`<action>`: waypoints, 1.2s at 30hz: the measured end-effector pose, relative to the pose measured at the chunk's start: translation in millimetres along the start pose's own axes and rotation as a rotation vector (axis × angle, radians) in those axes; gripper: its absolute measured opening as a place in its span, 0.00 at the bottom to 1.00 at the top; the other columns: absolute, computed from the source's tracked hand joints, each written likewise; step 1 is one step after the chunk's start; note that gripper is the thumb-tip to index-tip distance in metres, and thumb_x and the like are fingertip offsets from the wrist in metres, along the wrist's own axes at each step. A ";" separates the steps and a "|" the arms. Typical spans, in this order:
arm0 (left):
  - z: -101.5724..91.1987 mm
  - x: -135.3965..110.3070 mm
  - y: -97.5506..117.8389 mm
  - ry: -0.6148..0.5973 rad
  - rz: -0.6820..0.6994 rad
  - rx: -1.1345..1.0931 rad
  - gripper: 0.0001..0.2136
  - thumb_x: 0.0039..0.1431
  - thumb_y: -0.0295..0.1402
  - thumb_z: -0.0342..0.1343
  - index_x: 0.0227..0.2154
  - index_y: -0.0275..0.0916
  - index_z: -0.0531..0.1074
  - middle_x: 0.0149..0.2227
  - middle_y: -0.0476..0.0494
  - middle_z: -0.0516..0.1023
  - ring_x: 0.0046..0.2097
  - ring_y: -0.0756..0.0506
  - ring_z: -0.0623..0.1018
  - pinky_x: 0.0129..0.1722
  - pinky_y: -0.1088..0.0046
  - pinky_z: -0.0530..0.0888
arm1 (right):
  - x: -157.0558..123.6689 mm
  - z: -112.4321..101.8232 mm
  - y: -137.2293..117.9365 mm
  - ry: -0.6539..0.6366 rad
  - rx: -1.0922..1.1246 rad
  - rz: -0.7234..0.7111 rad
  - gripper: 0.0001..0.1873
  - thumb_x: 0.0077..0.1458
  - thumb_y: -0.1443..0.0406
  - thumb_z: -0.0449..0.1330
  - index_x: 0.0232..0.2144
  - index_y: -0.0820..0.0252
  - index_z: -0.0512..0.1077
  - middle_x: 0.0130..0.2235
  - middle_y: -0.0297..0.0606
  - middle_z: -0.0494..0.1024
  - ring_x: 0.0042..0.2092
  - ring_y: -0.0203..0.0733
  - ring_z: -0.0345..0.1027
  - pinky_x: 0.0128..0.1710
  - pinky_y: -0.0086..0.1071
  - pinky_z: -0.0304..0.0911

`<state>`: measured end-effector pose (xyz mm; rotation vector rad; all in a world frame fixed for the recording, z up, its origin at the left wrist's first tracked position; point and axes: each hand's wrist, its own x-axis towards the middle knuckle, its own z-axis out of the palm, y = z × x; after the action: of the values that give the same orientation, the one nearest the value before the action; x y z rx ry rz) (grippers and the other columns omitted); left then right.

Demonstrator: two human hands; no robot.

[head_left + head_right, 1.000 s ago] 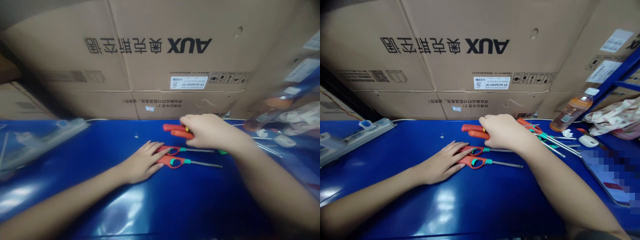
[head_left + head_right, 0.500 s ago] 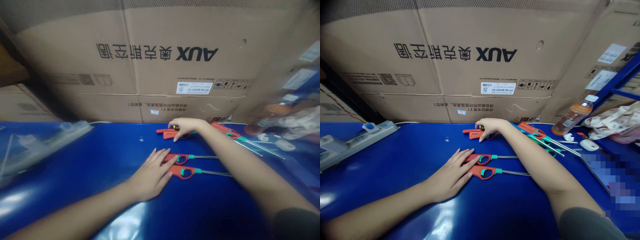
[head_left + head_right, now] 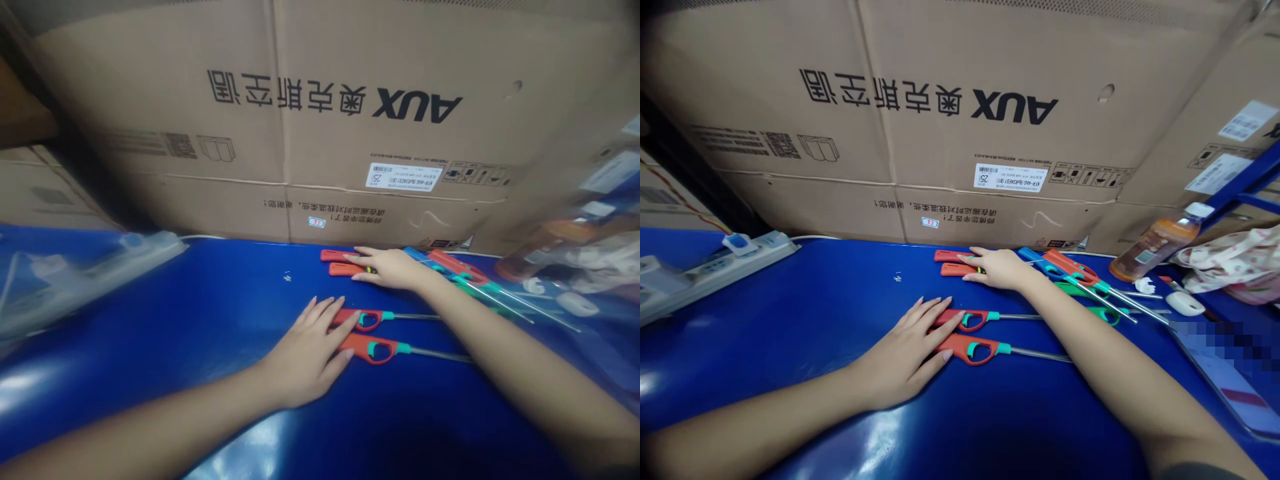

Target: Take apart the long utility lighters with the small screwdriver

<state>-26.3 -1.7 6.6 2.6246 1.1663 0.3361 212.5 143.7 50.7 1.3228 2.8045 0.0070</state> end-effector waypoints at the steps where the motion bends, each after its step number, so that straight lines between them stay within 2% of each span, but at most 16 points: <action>1: 0.4 -0.1 -0.3 0.006 -0.003 -0.001 0.27 0.73 0.46 0.42 0.70 0.47 0.53 0.73 0.34 0.49 0.73 0.29 0.50 0.69 0.38 0.52 | -1.8 -1.4 2.2 -0.005 0.001 0.008 0.32 0.64 0.46 0.53 0.67 0.46 0.62 0.70 0.41 0.58 0.62 0.61 0.67 0.58 0.52 0.66; 4: 0.9 -0.4 -0.9 0.019 -0.006 0.001 0.26 0.73 0.46 0.41 0.70 0.47 0.54 0.73 0.34 0.50 0.72 0.29 0.52 0.69 0.39 0.53 | -5.4 -5.5 11.2 0.021 0.042 0.010 0.37 0.59 0.45 0.58 0.66 0.51 0.64 0.67 0.44 0.65 0.63 0.59 0.66 0.59 0.50 0.66; 7: 0.4 0.3 -0.9 0.017 -0.011 0.009 0.26 0.73 0.45 0.40 0.70 0.46 0.54 0.72 0.32 0.51 0.72 0.29 0.53 0.68 0.39 0.54 | -4.9 -3.3 18.8 0.044 0.126 -0.029 0.34 0.58 0.48 0.62 0.63 0.55 0.69 0.62 0.46 0.72 0.60 0.58 0.69 0.58 0.48 0.67; 11: -1.0 1.7 -0.2 0.030 -0.009 0.010 0.25 0.74 0.45 0.40 0.69 0.45 0.57 0.71 0.31 0.53 0.72 0.30 0.54 0.68 0.40 0.54 | 3.8 8.0 21.5 0.081 0.218 -0.059 0.31 0.60 0.52 0.61 0.63 0.56 0.69 0.64 0.48 0.70 0.62 0.55 0.67 0.62 0.46 0.62; 14: -0.8 1.3 -0.1 0.046 -0.020 -0.015 0.25 0.73 0.44 0.41 0.69 0.44 0.57 0.71 0.32 0.55 0.71 0.30 0.55 0.69 0.40 0.55 | 10.8 10.8 16.7 0.138 0.246 -0.038 0.29 0.58 0.53 0.63 0.60 0.55 0.72 0.62 0.49 0.70 0.59 0.57 0.69 0.60 0.49 0.64; 16: 0.6 0.6 -0.6 0.067 -0.044 -0.060 0.27 0.72 0.45 0.44 0.69 0.40 0.57 0.71 0.31 0.56 0.71 0.30 0.56 0.68 0.41 0.57 | 12.6 5.7 8.1 0.209 0.267 -0.020 0.25 0.60 0.53 0.62 0.57 0.55 0.74 0.59 0.50 0.72 0.54 0.54 0.72 0.56 0.49 0.67; 18: 3.2 0.4 -1.1 0.099 -0.063 -0.127 0.28 0.71 0.45 0.47 0.69 0.37 0.56 0.70 0.31 0.58 0.71 0.31 0.57 0.68 0.42 0.59 | 10.9 -5.2 -6.4 0.343 0.329 -0.014 0.21 0.63 0.56 0.57 0.53 0.59 0.75 0.52 0.48 0.74 0.49 0.48 0.73 0.53 0.45 0.68; 20: 6.0 0.9 -1.4 0.142 -0.073 -0.206 0.29 0.69 0.44 0.50 0.68 0.36 0.56 0.68 0.32 0.62 0.69 0.33 0.61 0.67 0.46 0.62 | 5.6 -19.7 -26.8 0.589 0.538 -0.029 0.13 0.60 0.61 0.59 0.45 0.59 0.75 0.45 0.43 0.74 0.47 0.46 0.72 0.52 0.43 0.67; 21: 6.9 1.4 -1.6 0.164 -0.074 -0.248 0.30 0.68 0.44 0.52 0.68 0.37 0.56 0.67 0.32 0.64 0.68 0.34 0.63 0.67 0.48 0.64 | 1.6 -27.3 -38.5 0.653 0.680 -0.021 0.10 0.60 0.62 0.59 0.44 0.57 0.73 0.40 0.38 0.74 0.43 0.43 0.72 0.48 0.41 0.68; 23: 6.1 2.2 -2.6 0.205 -0.081 -0.330 0.33 0.64 0.45 0.58 0.67 0.39 0.56 0.65 0.33 0.66 0.65 0.36 0.67 0.65 0.51 0.67 | -8.3 -41.4 -62.4 0.616 0.997 -0.003 0.06 0.62 0.59 0.57 0.39 0.54 0.67 0.29 0.29 0.69 0.29 0.37 0.67 0.34 0.35 0.67; 24: 4.0 2.6 -3.6 0.225 -0.086 -0.362 0.34 0.62 0.46 0.60 0.67 0.39 0.57 0.64 0.33 0.67 0.64 0.36 0.69 0.64 0.53 0.68 | -13.6 -47.2 -73.4 0.614 1.090 -0.014 0.09 0.63 0.56 0.57 0.36 0.54 0.65 0.27 0.27 0.67 0.27 0.35 0.65 0.31 0.33 0.65; 26: -3.7 3.3 -7.4 0.262 -0.085 -0.387 0.35 0.59 0.47 0.63 0.65 0.40 0.61 0.62 0.34 0.70 0.61 0.36 0.71 0.62 0.53 0.70 | -22.9 -55.3 -91.6 0.678 1.021 -0.072 0.13 0.64 0.55 0.57 0.32 0.55 0.65 0.29 0.29 0.69 0.29 0.34 0.65 0.32 0.31 0.63; 27: -8.6 3.7 -10.2 0.278 -0.077 -0.379 0.32 0.59 0.46 0.63 0.62 0.41 0.65 0.60 0.35 0.72 0.60 0.36 0.72 0.61 0.52 0.71 | -26.0 -57.6 -98.4 0.725 0.905 -0.095 0.13 0.64 0.56 0.58 0.31 0.56 0.65 0.29 0.29 0.69 0.30 0.34 0.64 0.34 0.30 0.62; 30: -21.0 6.0 -22.3 0.260 -0.010 -0.367 0.19 0.60 0.38 0.62 0.53 0.42 0.74 0.52 0.40 0.79 0.54 0.38 0.76 0.56 0.53 0.73 | -25.9 -57.6 -110.5 0.724 0.728 -0.171 0.11 0.65 0.57 0.58 0.34 0.56 0.69 0.29 0.29 0.72 0.29 0.32 0.64 0.33 0.29 0.60; 33: -23.3 9.8 -36.2 0.208 0.067 -0.422 0.20 0.57 0.31 0.61 0.54 0.41 0.74 0.52 0.41 0.79 0.54 0.39 0.76 0.57 0.54 0.72 | -14.9 -49.5 -115.1 0.753 0.738 -0.259 0.09 0.65 0.57 0.58 0.40 0.56 0.71 0.33 0.31 0.76 0.33 0.34 0.70 0.36 0.28 0.63; 36: -19.0 12.9 -46.2 0.189 0.101 -0.469 0.18 0.59 0.30 0.60 0.54 0.40 0.75 0.52 0.40 0.79 0.54 0.40 0.76 0.57 0.56 0.72 | -5.5 -37.2 -114.0 0.849 0.693 -0.299 0.08 0.64 0.59 0.58 0.39 0.56 0.72 0.35 0.32 0.78 0.34 0.34 0.72 0.38 0.28 0.65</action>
<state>-55.6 40.5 11.2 2.2744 0.8739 0.7877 126.6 67.5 85.7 1.1285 3.9546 -0.6001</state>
